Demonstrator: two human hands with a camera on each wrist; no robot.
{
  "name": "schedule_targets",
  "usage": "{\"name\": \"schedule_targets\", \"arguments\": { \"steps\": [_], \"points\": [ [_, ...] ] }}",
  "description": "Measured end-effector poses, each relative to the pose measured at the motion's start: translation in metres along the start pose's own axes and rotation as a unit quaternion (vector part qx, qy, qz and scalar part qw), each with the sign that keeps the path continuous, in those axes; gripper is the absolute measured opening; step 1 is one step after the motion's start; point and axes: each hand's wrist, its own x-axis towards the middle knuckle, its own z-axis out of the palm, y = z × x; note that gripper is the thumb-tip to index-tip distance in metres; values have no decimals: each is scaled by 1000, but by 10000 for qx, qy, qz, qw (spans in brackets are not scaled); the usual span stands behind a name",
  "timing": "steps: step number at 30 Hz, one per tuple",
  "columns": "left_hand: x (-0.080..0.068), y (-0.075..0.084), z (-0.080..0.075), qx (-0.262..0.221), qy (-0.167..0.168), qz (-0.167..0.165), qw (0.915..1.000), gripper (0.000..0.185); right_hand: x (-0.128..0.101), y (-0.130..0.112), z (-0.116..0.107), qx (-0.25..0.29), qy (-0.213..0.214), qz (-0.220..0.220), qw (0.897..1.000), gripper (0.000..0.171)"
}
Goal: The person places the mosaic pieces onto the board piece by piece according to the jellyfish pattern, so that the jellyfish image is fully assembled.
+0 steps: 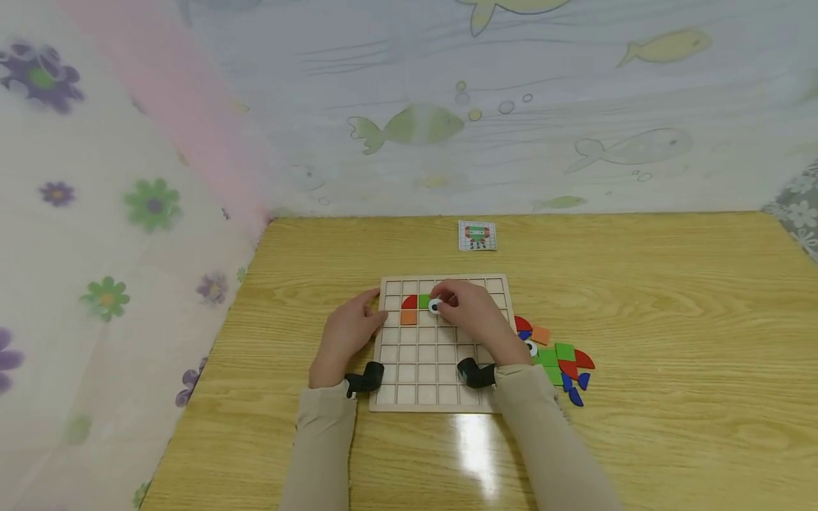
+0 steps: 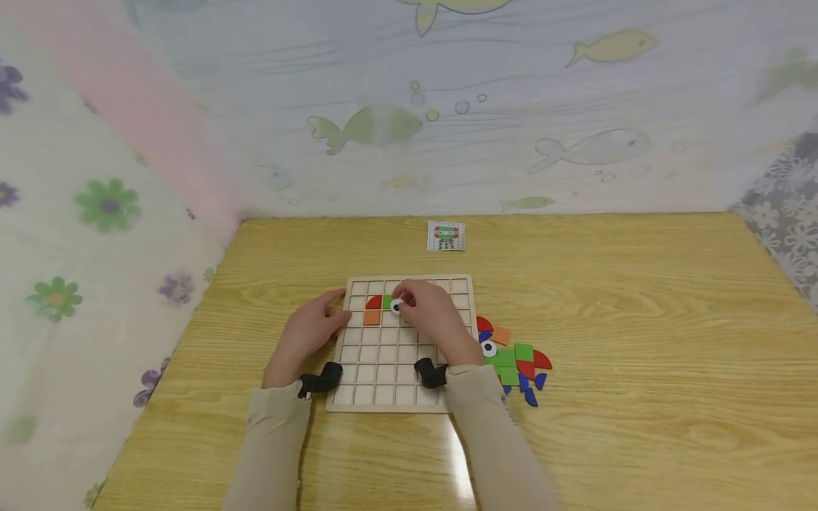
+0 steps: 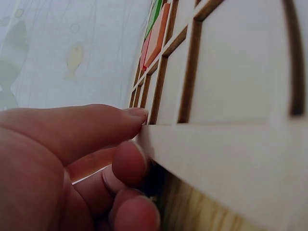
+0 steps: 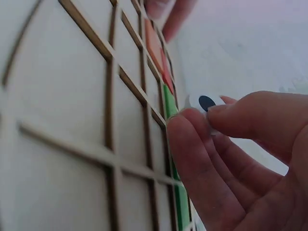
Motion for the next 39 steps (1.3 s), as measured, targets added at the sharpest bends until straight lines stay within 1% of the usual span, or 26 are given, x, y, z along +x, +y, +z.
{"name": "schedule_targets", "arguments": {
  "steps": [3,6,10,14,17,28,39],
  "points": [
    [0,0,0,21,-18,-4,10000,50,1,-5,8,-238,-42,-84,9997,22],
    [0,0,0,26,-6,-22,10000,50,2,-8,15,-439,-65,-91,9990,20],
    [1,0,0,24,-1,-56,10000,50,2,-10,20,-485,1,66,9988,17],
    [1,0,0,11,-41,-38,10000,51,1,-11,21,-480,162,89,9987,14],
    [1,0,0,11,-39,-32,10000,51,1,-12,21,-621,226,33,9978,12],
    [0,-1,-1,87,-35,-30,10000,51,0,-14,24,-714,127,94,9973,12],
    [2,-2,1,54,-20,-104,9999,51,-3,-17,23,-809,-11,100,9967,18]
  ]
}}
